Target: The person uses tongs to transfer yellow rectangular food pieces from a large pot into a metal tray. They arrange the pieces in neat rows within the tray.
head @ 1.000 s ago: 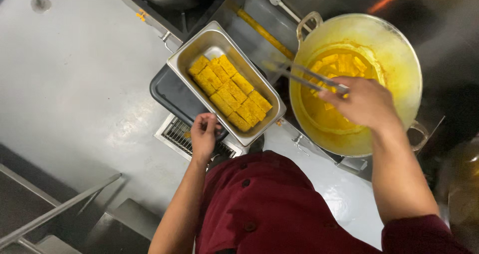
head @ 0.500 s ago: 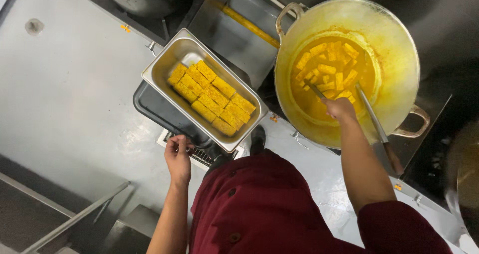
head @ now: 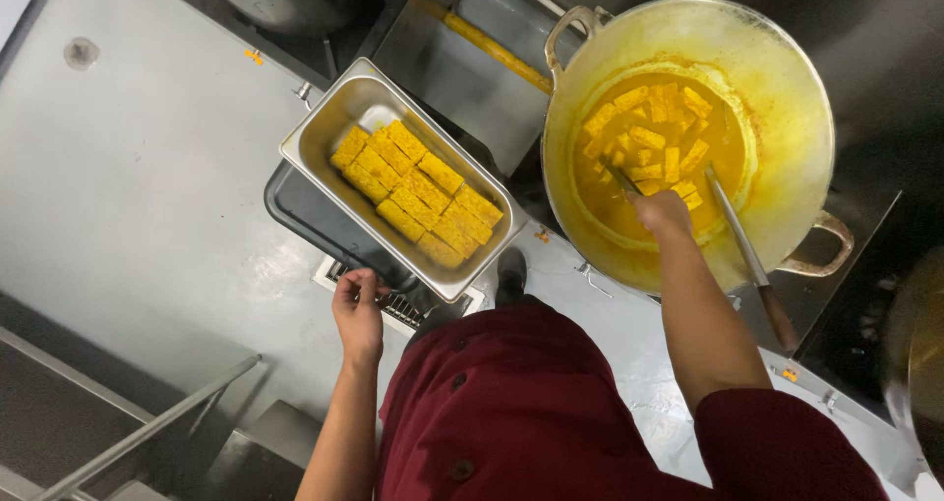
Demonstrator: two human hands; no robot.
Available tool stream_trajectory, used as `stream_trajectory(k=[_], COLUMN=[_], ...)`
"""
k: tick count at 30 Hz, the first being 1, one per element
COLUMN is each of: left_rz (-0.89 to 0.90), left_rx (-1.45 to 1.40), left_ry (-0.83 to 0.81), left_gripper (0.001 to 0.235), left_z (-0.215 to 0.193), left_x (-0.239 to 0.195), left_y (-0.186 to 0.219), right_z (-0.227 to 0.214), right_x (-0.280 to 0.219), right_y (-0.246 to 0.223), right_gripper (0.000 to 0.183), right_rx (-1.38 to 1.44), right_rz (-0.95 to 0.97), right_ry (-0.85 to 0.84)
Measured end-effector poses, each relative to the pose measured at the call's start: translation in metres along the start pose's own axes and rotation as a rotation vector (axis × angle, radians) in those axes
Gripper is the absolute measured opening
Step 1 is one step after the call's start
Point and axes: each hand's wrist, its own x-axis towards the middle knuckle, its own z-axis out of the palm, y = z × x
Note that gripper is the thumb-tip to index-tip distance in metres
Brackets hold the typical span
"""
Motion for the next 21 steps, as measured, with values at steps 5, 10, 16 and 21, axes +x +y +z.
stream_trajectory(k=[5,10,16,21], left_rz=[-0.009,-0.001,-0.007,0.008], left_rx=[-0.005,-0.037,-0.01,-0.023], left_ry=[-0.005,0.017,-0.007,-0.053], left_gripper=[0.011,0.012,0.014,0.016], left_z=[-0.001,-0.007,-0.002,0.011], left_x=[0.004,0.009,0.017,0.028], left_y=[0.005,0.005,-0.007,-0.005], right_z=[0.004,0.0,-0.031,-0.099], right_x=[0.007,-0.011,-0.04,-0.105], right_y=[0.01,0.049,0.08,0.062], right_gripper=[0.057,0.039,0.035,0.035], right_rx=[0.055,0.315,0.371,0.396], right_rz=[0.055,-0.058,-0.092,-0.172], right_ry=[0.002,0.03,0.093,0.108])
